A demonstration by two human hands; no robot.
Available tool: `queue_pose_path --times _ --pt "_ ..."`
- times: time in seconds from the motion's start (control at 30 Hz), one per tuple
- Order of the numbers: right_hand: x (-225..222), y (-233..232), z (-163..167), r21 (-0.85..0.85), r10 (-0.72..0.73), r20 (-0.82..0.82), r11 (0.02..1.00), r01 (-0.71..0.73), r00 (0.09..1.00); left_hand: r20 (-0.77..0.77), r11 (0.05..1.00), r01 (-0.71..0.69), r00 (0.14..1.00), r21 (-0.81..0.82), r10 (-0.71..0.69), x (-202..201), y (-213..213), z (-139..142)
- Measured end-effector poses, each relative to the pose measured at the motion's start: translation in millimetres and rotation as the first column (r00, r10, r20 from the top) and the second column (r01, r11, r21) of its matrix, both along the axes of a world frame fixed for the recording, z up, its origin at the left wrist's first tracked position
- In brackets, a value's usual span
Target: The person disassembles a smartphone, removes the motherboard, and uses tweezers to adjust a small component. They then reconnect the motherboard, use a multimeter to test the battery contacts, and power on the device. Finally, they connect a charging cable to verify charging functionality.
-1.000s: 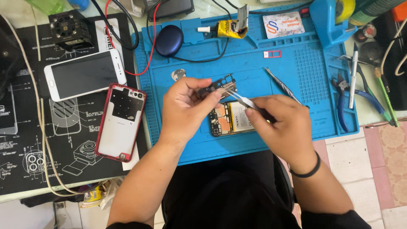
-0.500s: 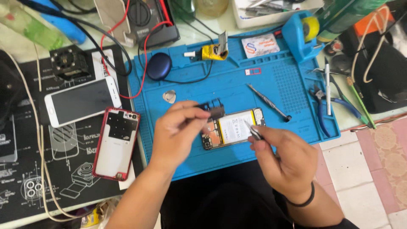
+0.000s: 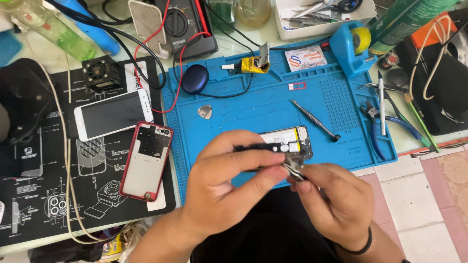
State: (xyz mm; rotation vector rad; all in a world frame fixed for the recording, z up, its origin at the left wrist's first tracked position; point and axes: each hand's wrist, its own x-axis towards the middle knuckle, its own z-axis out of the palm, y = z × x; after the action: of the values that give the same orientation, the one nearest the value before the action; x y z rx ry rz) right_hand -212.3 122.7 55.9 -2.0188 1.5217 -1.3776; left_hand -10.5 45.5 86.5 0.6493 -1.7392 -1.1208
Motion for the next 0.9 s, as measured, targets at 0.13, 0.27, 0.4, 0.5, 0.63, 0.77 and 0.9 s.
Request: queue_pose_path --times 0.13,0.27,0.4,0.5,0.63,0.77,0.9 --pt "-8 6 -4 0.11 0.115 0.15 0.985 -0.133 0.982 0.008 0.996 -0.015 1.0 -0.086 0.016 1 5 2" --pt "-16 12 -12 0.256 0.177 0.444 0.914 -0.314 0.878 -0.03 1.0 -0.002 1.0 -0.027 0.001 1 12 3" --pt "-18 17 -24 0.29 0.159 0.715 0.819 -0.496 0.68 -0.027 1.0 0.001 1.0 0.02 0.0 2 14 3" --pt "-22 20 -30 0.3 0.123 0.81 0.753 -0.586 0.573 -0.02 0.999 0.0 1.0 0.035 0.0 3 15 1" --pt "-28 21 -35 0.332 0.036 0.887 0.646 -0.688 0.461 -0.062 0.989 0.091 0.994 0.113 -0.084 4 13 -1" --pt "-31 18 -41 0.236 0.066 0.94 0.581 -0.779 0.334 -0.108 0.973 0.163 0.983 0.162 -0.146 6 12 -3" --pt "-32 15 -45 0.202 0.04 0.964 0.53 -0.824 0.262 -0.156 0.96 0.228 0.967 0.164 -0.203 8 11 -5"
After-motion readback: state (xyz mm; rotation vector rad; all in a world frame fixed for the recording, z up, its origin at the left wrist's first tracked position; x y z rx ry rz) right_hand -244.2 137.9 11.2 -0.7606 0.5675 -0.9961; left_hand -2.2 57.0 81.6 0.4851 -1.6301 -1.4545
